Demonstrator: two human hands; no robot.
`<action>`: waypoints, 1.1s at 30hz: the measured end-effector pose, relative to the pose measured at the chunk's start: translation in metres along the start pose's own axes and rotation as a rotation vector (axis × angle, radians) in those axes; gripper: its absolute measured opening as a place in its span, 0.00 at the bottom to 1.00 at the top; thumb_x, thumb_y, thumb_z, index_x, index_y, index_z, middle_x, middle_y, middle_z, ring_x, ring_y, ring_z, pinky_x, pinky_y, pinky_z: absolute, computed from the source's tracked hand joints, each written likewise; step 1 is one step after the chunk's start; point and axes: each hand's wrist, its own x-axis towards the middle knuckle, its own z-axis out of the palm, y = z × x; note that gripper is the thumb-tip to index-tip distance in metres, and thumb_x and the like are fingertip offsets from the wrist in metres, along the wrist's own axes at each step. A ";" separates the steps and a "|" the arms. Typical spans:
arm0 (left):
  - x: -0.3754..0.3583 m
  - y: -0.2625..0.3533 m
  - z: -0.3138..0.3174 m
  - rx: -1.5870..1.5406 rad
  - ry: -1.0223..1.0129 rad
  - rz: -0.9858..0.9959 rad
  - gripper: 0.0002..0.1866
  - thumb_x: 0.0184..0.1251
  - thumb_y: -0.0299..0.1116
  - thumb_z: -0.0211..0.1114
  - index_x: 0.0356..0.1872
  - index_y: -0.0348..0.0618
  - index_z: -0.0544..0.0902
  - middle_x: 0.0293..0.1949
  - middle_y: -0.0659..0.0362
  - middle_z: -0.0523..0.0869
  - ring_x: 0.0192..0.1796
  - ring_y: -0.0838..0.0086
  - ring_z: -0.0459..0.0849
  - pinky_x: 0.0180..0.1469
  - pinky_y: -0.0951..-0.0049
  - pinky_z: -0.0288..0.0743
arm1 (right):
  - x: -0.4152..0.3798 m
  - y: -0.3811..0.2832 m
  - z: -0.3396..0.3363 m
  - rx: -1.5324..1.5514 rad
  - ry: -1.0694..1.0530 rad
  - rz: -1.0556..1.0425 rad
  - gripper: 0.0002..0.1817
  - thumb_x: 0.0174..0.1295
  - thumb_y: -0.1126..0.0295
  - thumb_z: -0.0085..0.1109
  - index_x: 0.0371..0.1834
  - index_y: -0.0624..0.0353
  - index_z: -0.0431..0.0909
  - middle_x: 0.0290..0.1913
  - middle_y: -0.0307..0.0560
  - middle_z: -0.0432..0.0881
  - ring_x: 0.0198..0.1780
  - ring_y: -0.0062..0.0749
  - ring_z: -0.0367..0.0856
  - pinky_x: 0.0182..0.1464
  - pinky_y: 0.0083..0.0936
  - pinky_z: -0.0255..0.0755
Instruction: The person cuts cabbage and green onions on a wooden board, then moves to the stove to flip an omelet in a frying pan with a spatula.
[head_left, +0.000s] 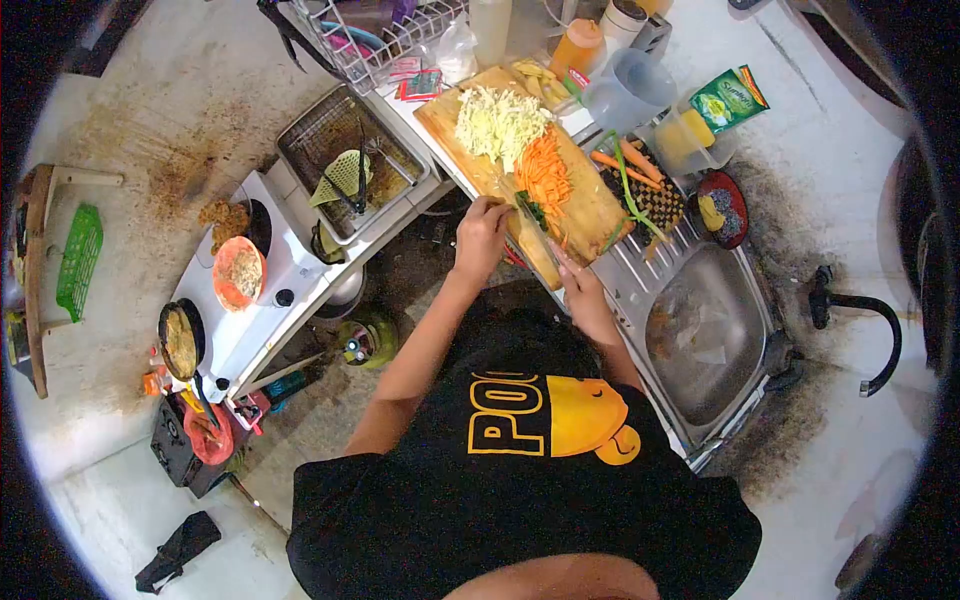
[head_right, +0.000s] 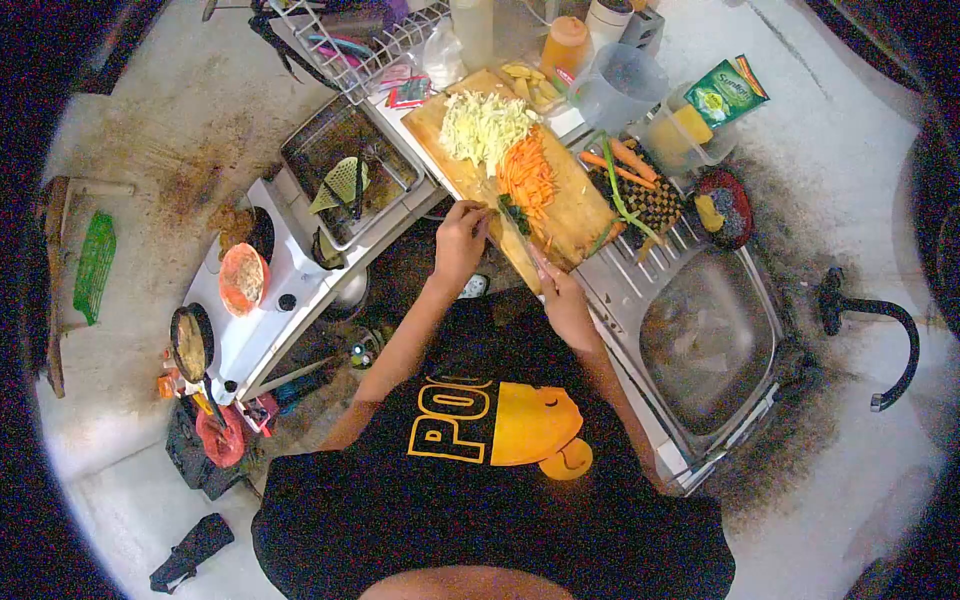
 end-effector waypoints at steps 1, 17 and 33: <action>-0.002 0.002 -0.002 0.002 -0.002 -0.002 0.05 0.57 0.22 0.66 0.34 0.34 0.87 0.34 0.48 0.83 0.37 0.55 0.85 0.39 0.62 0.79 | 0.001 0.001 0.003 0.002 -0.003 0.002 0.22 0.76 0.71 0.41 0.71 0.57 0.69 0.67 0.48 0.75 0.69 0.30 0.70 0.70 0.24 0.58; -0.011 0.000 -0.011 0.012 -0.079 -0.138 0.08 0.57 0.19 0.67 0.38 0.34 0.87 0.33 0.48 0.83 0.36 0.54 0.85 0.39 0.62 0.78 | -0.005 0.003 0.023 -0.294 0.107 0.106 0.20 0.75 0.67 0.45 0.68 0.45 0.72 0.59 0.59 0.78 0.62 0.54 0.76 0.60 0.38 0.72; 0.007 -0.004 -0.008 0.009 -0.144 -0.217 0.05 0.57 0.22 0.67 0.35 0.33 0.86 0.32 0.47 0.84 0.34 0.56 0.86 0.38 0.63 0.79 | 0.002 0.006 0.022 -0.319 0.078 0.207 0.21 0.75 0.65 0.43 0.69 0.47 0.72 0.57 0.66 0.78 0.61 0.56 0.76 0.60 0.36 0.70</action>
